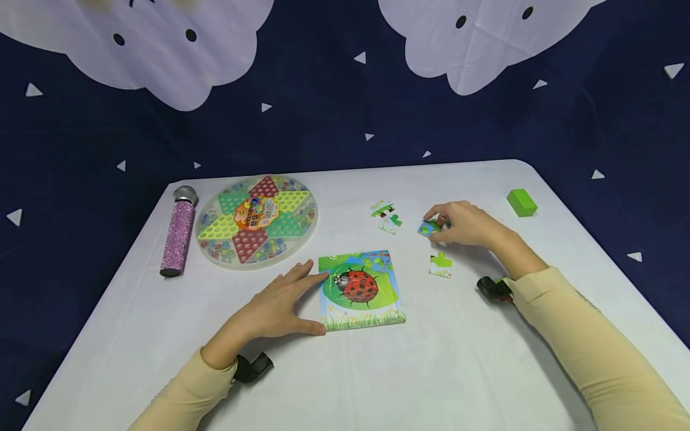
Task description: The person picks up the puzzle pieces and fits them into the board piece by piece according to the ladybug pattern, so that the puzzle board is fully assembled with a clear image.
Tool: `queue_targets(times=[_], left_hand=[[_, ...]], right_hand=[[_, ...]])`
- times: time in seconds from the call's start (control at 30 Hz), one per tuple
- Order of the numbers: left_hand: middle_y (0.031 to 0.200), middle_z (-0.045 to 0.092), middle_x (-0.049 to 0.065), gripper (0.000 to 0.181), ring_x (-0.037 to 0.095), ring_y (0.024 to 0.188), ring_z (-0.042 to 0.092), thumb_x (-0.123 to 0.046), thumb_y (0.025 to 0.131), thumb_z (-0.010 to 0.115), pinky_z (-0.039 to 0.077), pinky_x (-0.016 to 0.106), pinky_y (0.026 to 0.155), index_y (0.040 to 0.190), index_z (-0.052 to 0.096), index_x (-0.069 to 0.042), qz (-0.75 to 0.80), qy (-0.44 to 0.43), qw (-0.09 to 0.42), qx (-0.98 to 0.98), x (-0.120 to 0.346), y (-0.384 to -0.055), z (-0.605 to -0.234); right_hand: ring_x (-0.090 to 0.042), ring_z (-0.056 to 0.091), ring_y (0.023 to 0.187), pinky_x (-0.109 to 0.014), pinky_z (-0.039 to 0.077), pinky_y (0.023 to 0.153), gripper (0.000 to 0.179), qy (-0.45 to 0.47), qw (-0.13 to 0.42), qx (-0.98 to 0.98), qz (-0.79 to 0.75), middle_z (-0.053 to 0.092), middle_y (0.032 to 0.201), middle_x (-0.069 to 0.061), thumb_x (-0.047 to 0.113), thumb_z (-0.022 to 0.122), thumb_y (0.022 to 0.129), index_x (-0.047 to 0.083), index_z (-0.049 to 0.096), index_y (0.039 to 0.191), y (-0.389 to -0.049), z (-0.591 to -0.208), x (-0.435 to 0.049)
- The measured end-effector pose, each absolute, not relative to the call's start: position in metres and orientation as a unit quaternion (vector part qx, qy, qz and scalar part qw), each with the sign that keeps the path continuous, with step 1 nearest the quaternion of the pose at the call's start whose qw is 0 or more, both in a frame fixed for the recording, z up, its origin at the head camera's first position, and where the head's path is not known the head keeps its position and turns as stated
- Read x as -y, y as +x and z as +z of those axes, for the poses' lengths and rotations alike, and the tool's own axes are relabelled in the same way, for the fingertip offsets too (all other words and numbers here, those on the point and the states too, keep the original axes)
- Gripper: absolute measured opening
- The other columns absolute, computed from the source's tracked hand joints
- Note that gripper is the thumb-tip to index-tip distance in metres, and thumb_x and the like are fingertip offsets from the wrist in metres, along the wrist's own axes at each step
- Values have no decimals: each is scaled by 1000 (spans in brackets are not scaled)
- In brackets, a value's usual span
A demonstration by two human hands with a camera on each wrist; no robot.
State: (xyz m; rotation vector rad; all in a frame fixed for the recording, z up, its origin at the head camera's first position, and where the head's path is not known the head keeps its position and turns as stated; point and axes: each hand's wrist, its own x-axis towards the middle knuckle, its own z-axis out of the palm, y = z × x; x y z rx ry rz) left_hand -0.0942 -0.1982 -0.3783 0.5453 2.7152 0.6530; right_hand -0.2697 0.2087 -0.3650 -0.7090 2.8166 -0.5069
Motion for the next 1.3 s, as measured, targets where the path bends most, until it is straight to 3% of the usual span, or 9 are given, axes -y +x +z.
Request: queue_targets(times=[0.33,0.53,0.67,0.8,1.3], left_hand=[[179,21,19,104,43,167,18,-53,80,93,21,70,131,166,44,-19,226,190,147,-944,197,-94,-377],[179,21,18,104,43,167,18,-53,81,92,21,70,132,166,44,-19,225,191,147,-944,197,-95,-378],[179,20,19,104,43,167,17,-53,81,92,21,70,132,166,44,-20,225,190,149,-944,198,-95,-377],[179,20,19,103,43,167,17,-53,81,92,20,70,132,166,44,-20,226,187,150,-944,198,-95,-377],[179,20,20,103,45,166,18,-53,81,92,21,71,131,166,44,-19,227,194,146,-943,198,-95,-377]], right_hand=[[-20,58,78,-35,47,67,47,-235,86,-957,-146,72,99,-7,34,81,93,9,73,133,-269,-364,-203],[-25,57,91,-39,47,77,47,-256,94,-948,-164,70,120,-18,19,82,91,9,74,136,-270,-360,-208],[-24,53,88,-36,44,74,54,-266,119,-938,-188,65,134,-22,1,80,86,12,74,138,-272,-358,-210],[-23,52,85,-35,45,71,57,-280,137,-929,-199,63,136,-21,-5,77,84,13,74,138,-275,-358,-208],[-21,54,81,-34,46,74,47,-268,169,-931,-181,72,123,-18,6,79,90,10,73,136,-283,-354,-203]])
